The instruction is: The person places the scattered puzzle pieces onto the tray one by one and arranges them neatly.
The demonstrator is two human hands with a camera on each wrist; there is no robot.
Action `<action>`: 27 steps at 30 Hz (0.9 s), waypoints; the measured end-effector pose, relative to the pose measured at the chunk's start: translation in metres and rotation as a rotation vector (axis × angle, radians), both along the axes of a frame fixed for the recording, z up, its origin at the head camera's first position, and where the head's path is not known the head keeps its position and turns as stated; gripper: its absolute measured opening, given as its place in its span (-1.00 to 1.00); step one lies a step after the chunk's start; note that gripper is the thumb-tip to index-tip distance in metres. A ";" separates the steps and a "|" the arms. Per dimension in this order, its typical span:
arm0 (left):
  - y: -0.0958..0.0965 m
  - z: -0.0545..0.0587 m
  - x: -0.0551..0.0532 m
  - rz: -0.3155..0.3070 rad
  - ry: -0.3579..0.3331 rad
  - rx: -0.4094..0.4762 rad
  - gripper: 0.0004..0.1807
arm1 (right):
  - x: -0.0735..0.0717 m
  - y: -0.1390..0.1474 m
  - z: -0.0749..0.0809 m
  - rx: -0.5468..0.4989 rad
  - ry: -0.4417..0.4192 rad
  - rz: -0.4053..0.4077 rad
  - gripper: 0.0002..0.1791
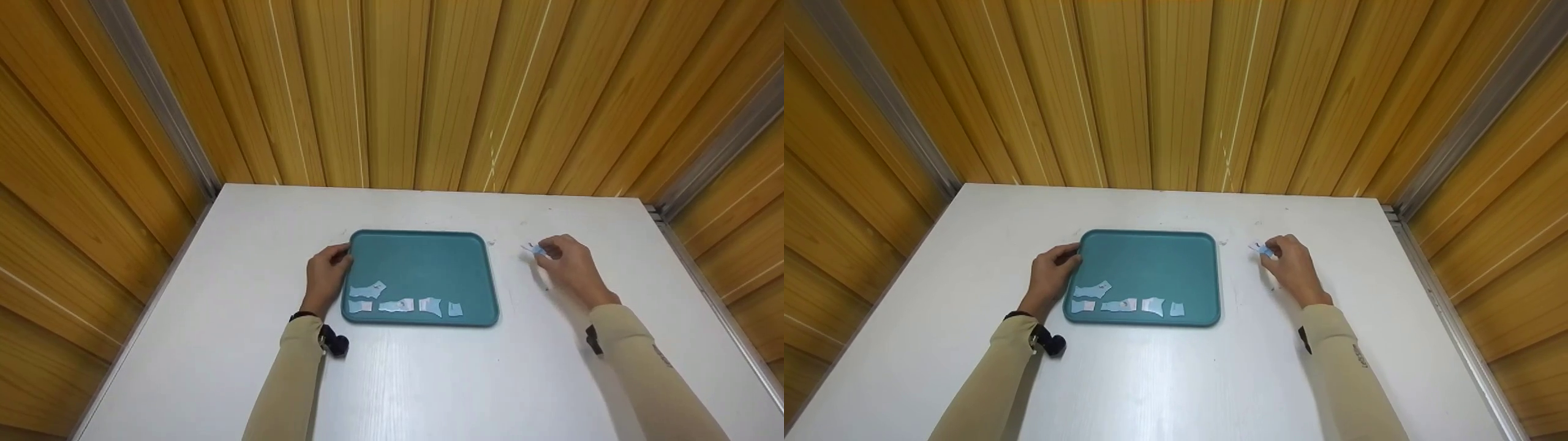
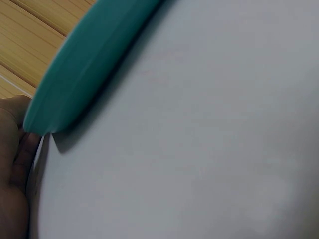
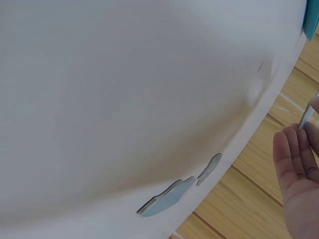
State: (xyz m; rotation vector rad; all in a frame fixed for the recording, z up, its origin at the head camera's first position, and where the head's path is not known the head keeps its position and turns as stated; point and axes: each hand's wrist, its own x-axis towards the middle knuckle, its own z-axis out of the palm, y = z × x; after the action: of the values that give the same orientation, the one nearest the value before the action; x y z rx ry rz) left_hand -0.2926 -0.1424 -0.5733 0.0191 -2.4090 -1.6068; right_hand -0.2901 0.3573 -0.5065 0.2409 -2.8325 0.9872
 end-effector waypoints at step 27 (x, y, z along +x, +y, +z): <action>0.002 0.001 0.000 0.016 -0.027 -0.006 -0.64 | 0.005 -0.069 0.012 0.001 0.111 0.175 -0.67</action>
State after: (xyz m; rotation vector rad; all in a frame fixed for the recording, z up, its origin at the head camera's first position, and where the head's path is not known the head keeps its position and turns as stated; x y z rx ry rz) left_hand -0.2928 -0.1408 -0.5727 0.0586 -2.4277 -1.6025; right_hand -0.2849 0.2882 -0.4948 0.5343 -2.7480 0.9720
